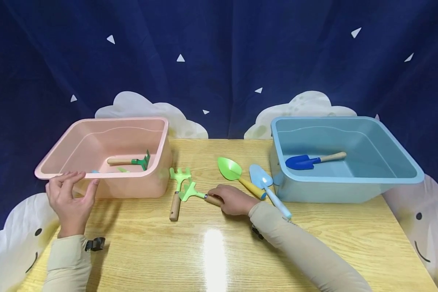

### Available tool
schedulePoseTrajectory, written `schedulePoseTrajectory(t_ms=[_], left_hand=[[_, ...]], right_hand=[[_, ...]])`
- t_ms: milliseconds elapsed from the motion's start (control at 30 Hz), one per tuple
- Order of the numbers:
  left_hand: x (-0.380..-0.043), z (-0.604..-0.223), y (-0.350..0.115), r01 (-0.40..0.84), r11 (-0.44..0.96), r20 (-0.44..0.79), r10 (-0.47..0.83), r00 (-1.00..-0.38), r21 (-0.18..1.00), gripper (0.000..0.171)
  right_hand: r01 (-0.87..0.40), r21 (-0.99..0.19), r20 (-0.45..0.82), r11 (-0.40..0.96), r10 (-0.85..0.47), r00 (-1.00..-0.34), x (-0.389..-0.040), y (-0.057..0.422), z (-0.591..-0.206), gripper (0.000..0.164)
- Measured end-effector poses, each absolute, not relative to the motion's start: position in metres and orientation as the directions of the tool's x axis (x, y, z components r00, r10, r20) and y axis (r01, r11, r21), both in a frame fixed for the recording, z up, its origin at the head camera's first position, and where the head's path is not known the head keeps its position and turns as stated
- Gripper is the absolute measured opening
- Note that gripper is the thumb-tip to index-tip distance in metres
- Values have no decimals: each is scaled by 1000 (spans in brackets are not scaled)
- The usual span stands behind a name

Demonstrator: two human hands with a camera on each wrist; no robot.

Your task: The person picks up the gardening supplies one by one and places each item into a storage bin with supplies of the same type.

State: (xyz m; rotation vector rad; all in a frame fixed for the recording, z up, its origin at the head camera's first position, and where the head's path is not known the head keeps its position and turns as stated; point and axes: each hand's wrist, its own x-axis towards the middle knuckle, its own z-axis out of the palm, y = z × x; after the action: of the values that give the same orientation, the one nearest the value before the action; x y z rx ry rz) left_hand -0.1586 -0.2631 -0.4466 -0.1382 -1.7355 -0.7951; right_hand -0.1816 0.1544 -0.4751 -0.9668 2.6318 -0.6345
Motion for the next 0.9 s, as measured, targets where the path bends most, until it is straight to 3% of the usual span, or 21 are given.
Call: schedulePoseTrajectory(t_ms=[400, 700, 900], left_hand=[[-160, -451, -267, 472, 764, 889, -296, -348, 440, 60], [-160, -450, -267, 471, 765, 890, -299, -344, 439, 60], [-160, -449, -266, 467, 768, 889, -295, -350, 439, 63]], right_hand=[[-535, -591, -101, 604, -713, -694, -196, 160, -478, 47], [-445, -623, -196, 644, -679, -707, -197, 160, -472, 51], [-436, -621, -191, 652, -665, -722, -198, 161, -473, 47]])
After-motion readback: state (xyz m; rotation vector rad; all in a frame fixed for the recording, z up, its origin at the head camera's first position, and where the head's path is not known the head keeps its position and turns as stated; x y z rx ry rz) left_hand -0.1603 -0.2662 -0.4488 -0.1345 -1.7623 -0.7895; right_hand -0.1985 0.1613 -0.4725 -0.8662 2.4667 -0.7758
